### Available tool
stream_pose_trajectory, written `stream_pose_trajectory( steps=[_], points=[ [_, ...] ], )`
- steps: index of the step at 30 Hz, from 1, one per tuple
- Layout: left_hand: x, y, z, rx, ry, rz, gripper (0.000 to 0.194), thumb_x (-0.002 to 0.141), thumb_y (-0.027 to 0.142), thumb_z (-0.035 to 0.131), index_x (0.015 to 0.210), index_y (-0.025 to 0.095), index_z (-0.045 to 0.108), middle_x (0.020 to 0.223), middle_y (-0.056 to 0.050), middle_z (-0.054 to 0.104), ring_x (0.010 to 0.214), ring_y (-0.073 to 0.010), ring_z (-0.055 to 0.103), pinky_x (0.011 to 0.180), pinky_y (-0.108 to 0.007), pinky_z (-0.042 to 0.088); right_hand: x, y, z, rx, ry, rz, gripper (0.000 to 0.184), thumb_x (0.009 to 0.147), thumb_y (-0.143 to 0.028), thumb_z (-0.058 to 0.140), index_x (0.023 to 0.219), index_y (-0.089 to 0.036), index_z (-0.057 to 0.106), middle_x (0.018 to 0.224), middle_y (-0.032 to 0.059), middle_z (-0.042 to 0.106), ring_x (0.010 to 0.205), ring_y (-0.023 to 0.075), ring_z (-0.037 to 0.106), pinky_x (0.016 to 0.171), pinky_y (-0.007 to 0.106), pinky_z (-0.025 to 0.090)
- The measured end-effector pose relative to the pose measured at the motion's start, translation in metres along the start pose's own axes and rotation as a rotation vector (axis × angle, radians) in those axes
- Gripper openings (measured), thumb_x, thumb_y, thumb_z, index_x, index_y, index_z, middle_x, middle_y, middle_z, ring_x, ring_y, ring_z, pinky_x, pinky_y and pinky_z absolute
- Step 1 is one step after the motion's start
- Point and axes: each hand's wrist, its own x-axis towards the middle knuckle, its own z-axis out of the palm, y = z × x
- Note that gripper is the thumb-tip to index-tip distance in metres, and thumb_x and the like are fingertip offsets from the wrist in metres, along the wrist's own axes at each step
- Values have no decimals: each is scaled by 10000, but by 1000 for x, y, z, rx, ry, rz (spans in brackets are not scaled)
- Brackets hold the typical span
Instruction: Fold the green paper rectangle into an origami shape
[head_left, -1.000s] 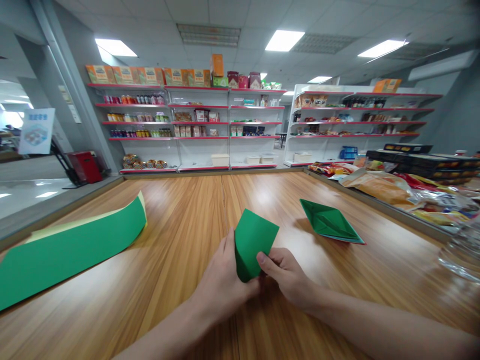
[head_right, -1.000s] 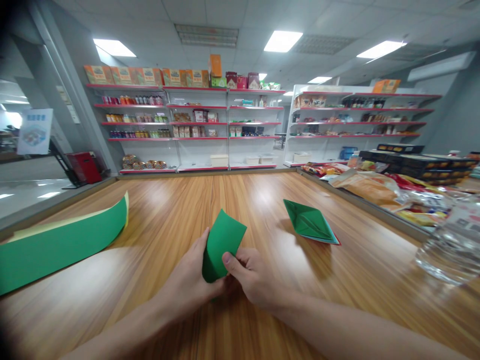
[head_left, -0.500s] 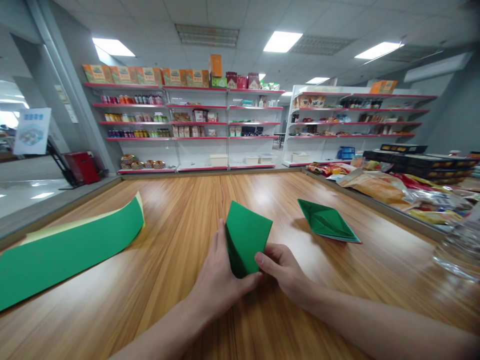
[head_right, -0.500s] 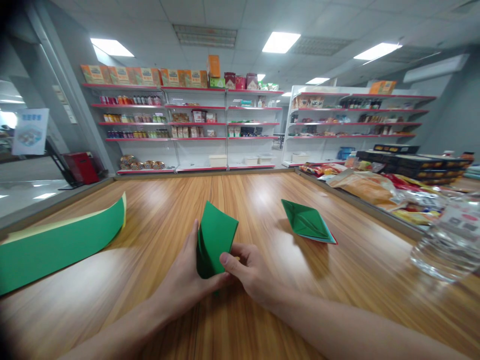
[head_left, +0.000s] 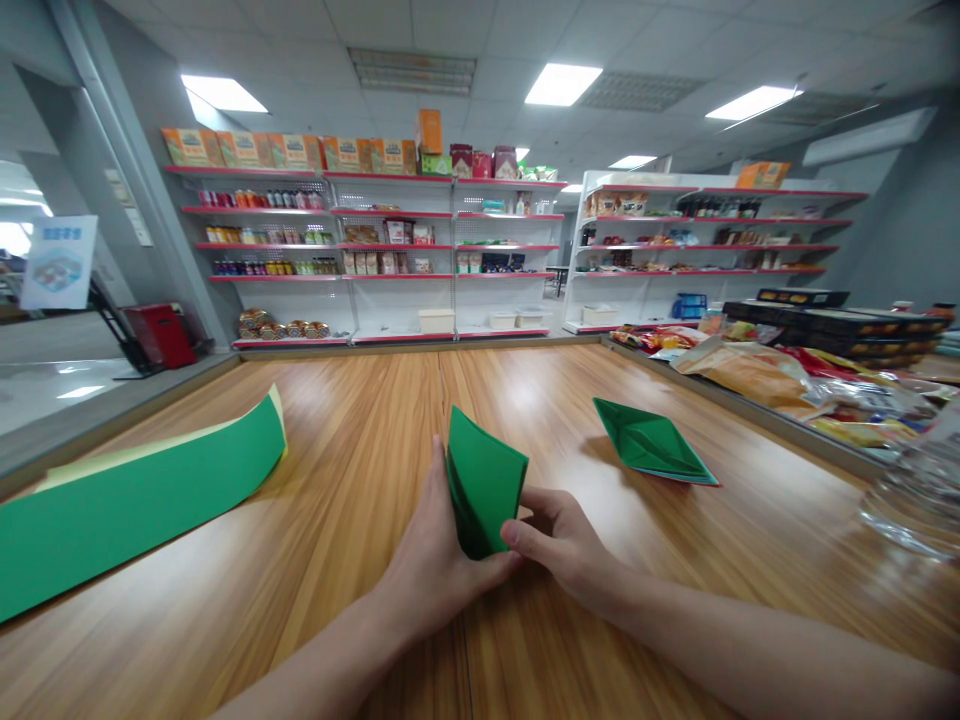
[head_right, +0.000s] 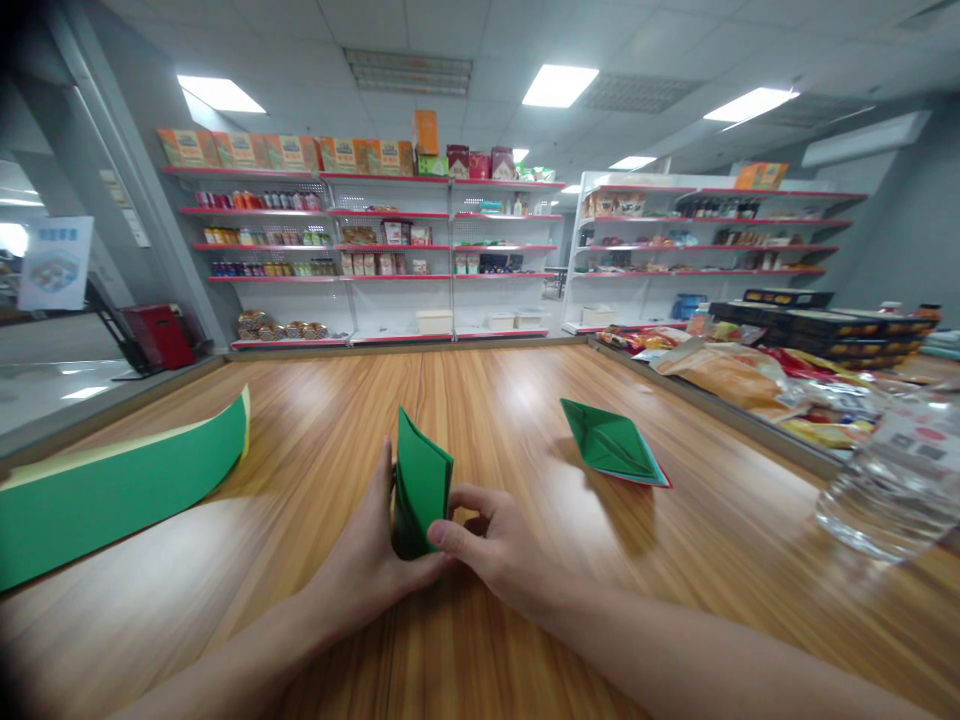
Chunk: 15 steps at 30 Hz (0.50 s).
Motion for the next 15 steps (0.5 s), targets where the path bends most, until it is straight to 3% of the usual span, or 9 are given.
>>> stream_pose_trajectory(
  steps=[8,11,15],
  points=[
    [0,0,-3,-48,-72,22,1111,720,301,746,1465,202,-73,1278,-157,484,1187,-313,488,1004,-476,382,-1,-3,2,-95,3,-5,421,771,-446,676,1125,-221,639,934,44,671,744,182,623,608,277,491],
    [-2,5,-4,-163,-173,33,1009,722,268,746,1453,222,51,1260,-137,511,1164,-291,511,979,-432,419,-2,-10,2,-193,0,-74,460,724,-457,716,1125,-246,633,1150,70,612,929,230,619,710,317,513],
    [-3,10,-3,-312,-353,-21,487,794,255,671,1229,188,464,1097,-92,603,996,-241,596,858,-356,489,-2,-16,1,-460,96,-190,503,642,-432,784,1087,-261,623,1395,80,421,1277,295,394,997,427,387]
  ],
)
